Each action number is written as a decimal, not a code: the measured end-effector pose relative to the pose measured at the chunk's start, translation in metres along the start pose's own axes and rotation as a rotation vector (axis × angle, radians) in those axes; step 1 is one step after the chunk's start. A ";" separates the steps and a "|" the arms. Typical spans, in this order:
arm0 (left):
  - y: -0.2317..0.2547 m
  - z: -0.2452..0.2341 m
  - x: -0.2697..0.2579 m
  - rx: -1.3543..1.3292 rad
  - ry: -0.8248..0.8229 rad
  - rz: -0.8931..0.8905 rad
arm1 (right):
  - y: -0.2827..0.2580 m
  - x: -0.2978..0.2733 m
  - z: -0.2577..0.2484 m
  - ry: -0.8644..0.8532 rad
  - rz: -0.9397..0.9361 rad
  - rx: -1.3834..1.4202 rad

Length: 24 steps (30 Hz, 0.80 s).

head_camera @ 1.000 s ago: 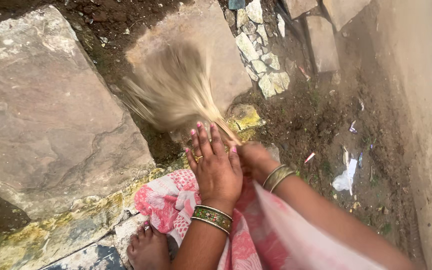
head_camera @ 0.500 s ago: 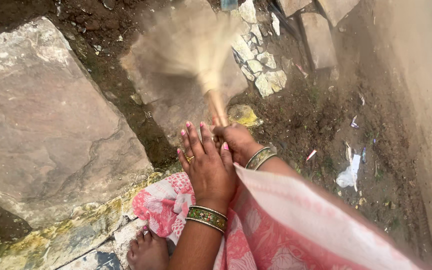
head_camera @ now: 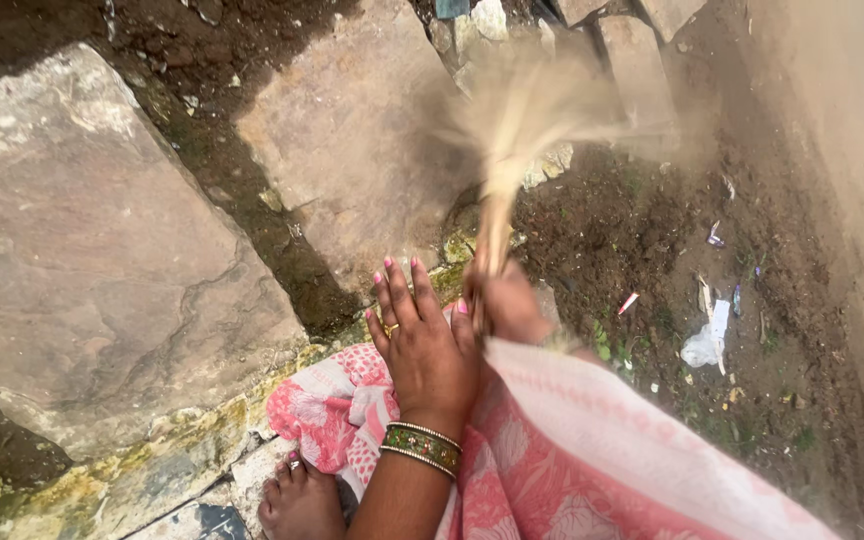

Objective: The person sweeps dirt, debris, and dry leaves from a stone-paved outdoor floor using a small hand broom. The person moves the broom across the surface to gather the debris into a pile and adjusts the broom to clear debris from edges and cracks.

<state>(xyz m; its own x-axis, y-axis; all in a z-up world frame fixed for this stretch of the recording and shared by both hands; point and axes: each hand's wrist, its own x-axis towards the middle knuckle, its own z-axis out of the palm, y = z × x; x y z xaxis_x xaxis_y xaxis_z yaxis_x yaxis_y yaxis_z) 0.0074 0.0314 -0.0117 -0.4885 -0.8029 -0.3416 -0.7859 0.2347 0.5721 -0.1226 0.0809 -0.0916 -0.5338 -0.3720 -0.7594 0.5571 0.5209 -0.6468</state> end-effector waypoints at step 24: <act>0.083 -0.093 -0.032 -0.049 0.068 0.194 | -0.082 -0.119 -0.127 0.261 -0.174 0.208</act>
<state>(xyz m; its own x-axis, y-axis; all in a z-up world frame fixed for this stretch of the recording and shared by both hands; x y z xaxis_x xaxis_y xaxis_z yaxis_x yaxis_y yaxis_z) -0.0069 0.0254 0.1159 -0.6011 -0.7806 -0.1711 -0.6589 0.3631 0.6588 -0.1855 0.1800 0.0613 -0.7613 -0.2191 -0.6102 0.5465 0.2898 -0.7858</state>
